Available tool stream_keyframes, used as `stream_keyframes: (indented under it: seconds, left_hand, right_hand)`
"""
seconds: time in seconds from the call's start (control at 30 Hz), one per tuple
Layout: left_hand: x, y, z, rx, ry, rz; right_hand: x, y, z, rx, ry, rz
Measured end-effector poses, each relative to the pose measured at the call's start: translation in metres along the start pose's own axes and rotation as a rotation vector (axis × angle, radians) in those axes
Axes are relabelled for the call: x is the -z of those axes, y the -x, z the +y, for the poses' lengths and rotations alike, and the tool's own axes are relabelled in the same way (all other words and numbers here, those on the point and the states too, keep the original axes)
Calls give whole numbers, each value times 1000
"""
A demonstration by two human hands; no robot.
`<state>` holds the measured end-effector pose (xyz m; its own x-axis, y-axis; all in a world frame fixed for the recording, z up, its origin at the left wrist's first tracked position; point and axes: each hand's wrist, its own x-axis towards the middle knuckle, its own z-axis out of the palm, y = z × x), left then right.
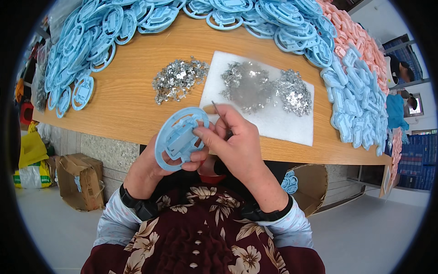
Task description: Deburring and assembling small silver parts onto circular light-blue plastic components.
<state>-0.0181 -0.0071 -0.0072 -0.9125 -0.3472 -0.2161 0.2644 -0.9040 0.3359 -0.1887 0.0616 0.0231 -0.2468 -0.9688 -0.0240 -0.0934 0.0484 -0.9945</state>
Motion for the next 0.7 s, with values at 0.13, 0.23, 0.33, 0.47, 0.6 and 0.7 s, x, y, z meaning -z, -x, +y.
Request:
stream_keyframes:
  seconds: [0.13, 0.23, 0.33, 0.47, 0.6, 0.7]
  left_hand:
    - [6, 6, -2, 93, -105, 18]
    - [1, 10, -1, 138, -143, 90]
    - [3, 22, 4, 45, -289, 123]
    - [16, 43, 17, -66, -326, 113]
    - [16, 56, 24, -167, -459, 257]
    - [9, 62, 25, -260, -612, 393]
  right_hand:
    - [10, -5, -4, -224, -90, -161]
    - [19, -6, -2, -274, -5, -266]
    - [27, -11, -8, -255, -52, -346]
    - [22, -30, -13, -64, 277, -207]
    - [-6, -49, -12, 234, 649, -112]
    - [-15, -55, -16, 291, 686, -48]
